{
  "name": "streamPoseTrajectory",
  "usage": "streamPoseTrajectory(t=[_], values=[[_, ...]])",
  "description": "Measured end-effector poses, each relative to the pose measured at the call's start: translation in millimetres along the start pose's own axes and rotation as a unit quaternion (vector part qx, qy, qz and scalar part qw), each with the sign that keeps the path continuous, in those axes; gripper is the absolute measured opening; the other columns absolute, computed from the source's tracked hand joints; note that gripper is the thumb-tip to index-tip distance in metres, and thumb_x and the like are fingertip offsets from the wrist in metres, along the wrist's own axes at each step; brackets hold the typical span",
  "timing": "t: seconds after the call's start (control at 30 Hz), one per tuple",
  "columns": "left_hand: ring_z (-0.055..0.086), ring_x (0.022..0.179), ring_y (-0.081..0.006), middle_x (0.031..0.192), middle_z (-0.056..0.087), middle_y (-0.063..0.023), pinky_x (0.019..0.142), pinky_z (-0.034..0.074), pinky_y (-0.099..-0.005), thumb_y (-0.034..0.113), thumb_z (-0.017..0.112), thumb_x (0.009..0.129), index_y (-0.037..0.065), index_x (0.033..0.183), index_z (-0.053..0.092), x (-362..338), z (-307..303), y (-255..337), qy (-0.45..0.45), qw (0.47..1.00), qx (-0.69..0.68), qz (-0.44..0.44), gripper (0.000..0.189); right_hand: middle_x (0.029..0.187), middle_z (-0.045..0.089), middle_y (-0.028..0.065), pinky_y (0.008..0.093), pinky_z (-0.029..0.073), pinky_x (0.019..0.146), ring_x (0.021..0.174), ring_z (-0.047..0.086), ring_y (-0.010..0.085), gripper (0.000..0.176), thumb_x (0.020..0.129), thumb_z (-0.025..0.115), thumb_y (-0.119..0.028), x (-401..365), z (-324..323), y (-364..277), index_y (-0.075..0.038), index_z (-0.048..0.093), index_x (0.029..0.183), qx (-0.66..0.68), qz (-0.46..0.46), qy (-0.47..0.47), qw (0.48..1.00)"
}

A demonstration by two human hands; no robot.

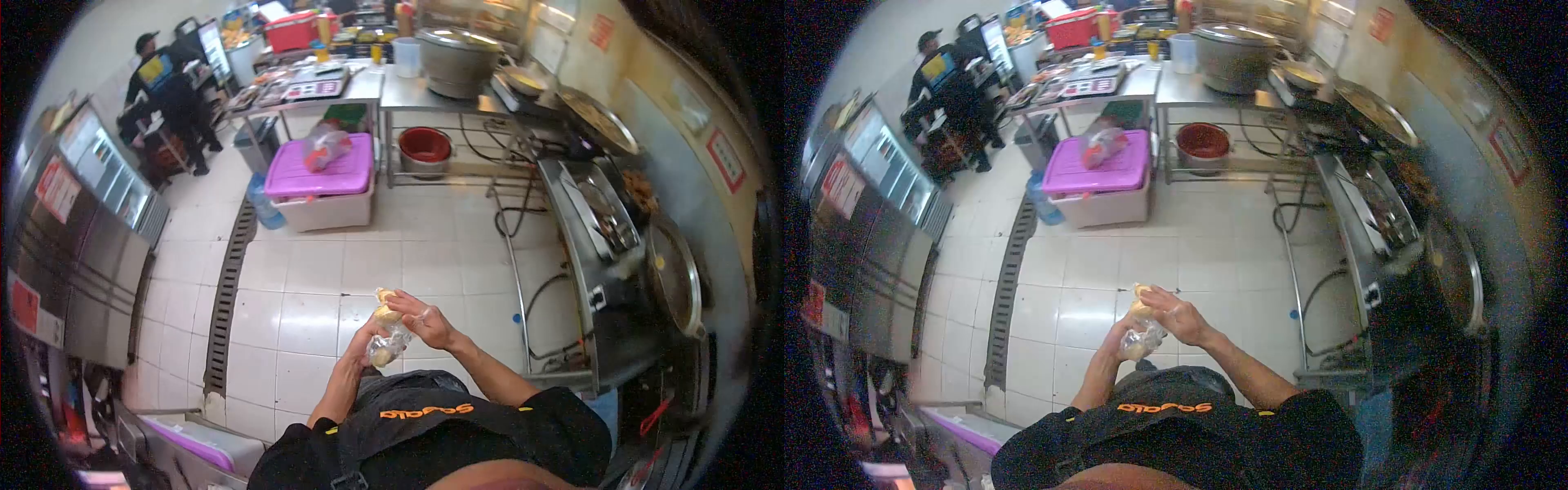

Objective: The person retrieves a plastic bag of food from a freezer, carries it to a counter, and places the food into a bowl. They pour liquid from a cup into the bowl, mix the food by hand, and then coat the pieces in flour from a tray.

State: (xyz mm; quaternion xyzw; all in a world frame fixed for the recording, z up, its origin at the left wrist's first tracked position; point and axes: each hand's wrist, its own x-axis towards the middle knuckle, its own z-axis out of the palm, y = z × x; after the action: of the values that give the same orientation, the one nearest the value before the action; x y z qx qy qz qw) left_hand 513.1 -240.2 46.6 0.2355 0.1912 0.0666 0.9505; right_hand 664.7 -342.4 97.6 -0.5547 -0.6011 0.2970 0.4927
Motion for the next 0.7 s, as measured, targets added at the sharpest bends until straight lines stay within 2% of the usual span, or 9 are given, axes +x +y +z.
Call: streamPoseTrajectory(t=[0.03, 0.07, 0.17, 0.2, 0.27, 0.33, 0.53, 0.6, 0.7], values=[[0.061, 0.067, -0.0251, 0.096, 0.056, -0.015, 0.052, 0.055, -0.0329, 0.004, 0.052, 0.062, 0.004, 0.12, 0.038, -9.0, -12.9, 17.8, 0.012, 1.0, -0.012, 0.021, 0.06, 0.127, 0.043, 0.0172, 0.0391, 0.026, 0.102, 0.127, 0.027, 0.0314, 0.052, 0.085, 0.051, -0.039, 21.8, 15.4, -2.1, -0.003, 0.046, 0.122, -0.024, -0.021, -0.017, 0.999], [0.061, 0.077, -0.0257, 0.101, 0.054, -0.0147, 0.06, 0.055, -0.0355, 0.002, 0.049, 0.064, 0.004, 0.121, 0.038, -19.9, -24.6, 37.0, 0.016, 0.998, -0.025, 0.046, 0.058, 0.128, 0.041, 0.0182, 0.0392, 0.026, 0.102, 0.127, 0.026, 0.0321, 0.061, 0.081, 0.054, -0.043, 42.8, 31.2, -3.8, -0.003, 0.042, 0.124, -0.068, -0.034, -0.049, 0.996], [0.058, 0.09, -0.0258, 0.107, 0.051, -0.0135, 0.071, 0.054, -0.0371, 0.002, 0.046, 0.066, 0.004, 0.121, 0.038, -44.1, -66.5, 83.9, 0.11, 0.984, -0.009, 0.142, 0.055, 0.132, 0.033, 0.0211, 0.0393, 0.027, 0.102, 0.126, 0.027, 0.0334, 0.087, 0.068, 0.063, -0.053, 104.0, 76.3, -11.4, 0.0, 0.032, 0.129, -0.186, -0.063, -0.129, 0.972], [0.054, 0.096, -0.0297, 0.111, 0.046, -0.0144, 0.07, 0.054, -0.044, -0.002, 0.042, 0.067, 0.006, 0.122, 0.032, -53.4, -80.9, 101.0, 0.115, 0.983, -0.015, 0.143, 0.057, 0.133, 0.031, 0.0221, 0.0393, 0.027, 0.102, 0.126, 0.027, 0.0334, 0.094, 0.064, 0.066, -0.055, 122.3, 94.1, -15.0, 0.001, 0.03, 0.13, -0.214, -0.063, -0.15, 0.963], [0.053, 0.097, -0.0288, 0.11, 0.046, -0.0147, 0.07, 0.054, -0.0422, -0.002, 0.042, 0.068, 0.007, 0.122, 0.031, -64.9, -107.8, 124.5, 0.157, 0.971, -0.043, 0.177, 0.056, 0.131, 0.03, 0.0247, 0.0402, 0.03, 0.1, 0.121, 0.033, 0.0349, 0.106, 0.055, 0.072, -0.056, 158.1, 127.6, -11.3, 0.005, 0.026, 0.129, -0.238, -0.092, -0.167, 0.953], [0.053, 0.097, -0.0277, 0.11, 0.046, -0.0151, 0.071, 0.053, -0.0392, -0.002, 0.042, 0.071, 0.008, 0.122, 0.029, -67.3, -144.3, 138.4, 0.201, 0.948, -0.082, 0.233, 0.054, 0.13, 0.031, 0.0237, 0.0418, 0.034, 0.097, 0.119, 0.034, 0.0371, 0.106, 0.054, 0.073, -0.054, 195.6, 156.4, -9.4, 0.004, 0.025, 0.129, -0.217, -0.113, -0.182, 0.952], [0.052, 0.1, -0.0276, 0.112, 0.045, -0.0135, 0.077, 0.051, -0.0402, -0.003, 0.039, 0.074, 0.008, 0.123, 0.03, -81.3, -213.4, 211.4, 0.217, 0.913, -0.127, 0.322, 0.051, 0.129, 0.031, 0.0232, 0.0432, 0.037, 0.093, 0.116, 0.035, 0.038, 0.105, 0.051, 0.074, -0.05, 309.9, 219.6, 13.8, 0.003, 0.026, 0.128, -0.212, -0.172, -0.276, 0.921], [0.053, 0.1, -0.0277, 0.112, 0.046, -0.013, 0.078, 0.051, -0.0401, -0.002, 0.041, 0.074, 0.009, 0.123, 0.03, -80.9, -235.7, 245.4, 0.251, 0.9, -0.114, 0.338, 0.052, 0.129, 0.031, 0.0242, 0.0432, 0.038, 0.093, 0.115, 0.037, 0.0386, 0.103, 0.051, 0.074, -0.046, 353.6, 241.4, 27.5, 0.003, 0.027, 0.128, -0.206, -0.203, -0.284, 0.914], [0.052, 0.1, -0.0265, 0.109, 0.048, -0.0129, 0.079, 0.05, -0.04, 0.0, 0.043, 0.073, 0.01, 0.123, 0.031, -79.7, -279.5, 313.9, 0.209, 0.908, -0.167, 0.322, 0.052, 0.128, 0.032, 0.0237, 0.0426, 0.038, 0.093, 0.114, 0.037, 0.039, 0.099, 0.052, 0.073, -0.041, 422.5, 275.9, 47.9, 0.003, 0.027, 0.128, -0.207, -0.206, -0.272, 0.917]])
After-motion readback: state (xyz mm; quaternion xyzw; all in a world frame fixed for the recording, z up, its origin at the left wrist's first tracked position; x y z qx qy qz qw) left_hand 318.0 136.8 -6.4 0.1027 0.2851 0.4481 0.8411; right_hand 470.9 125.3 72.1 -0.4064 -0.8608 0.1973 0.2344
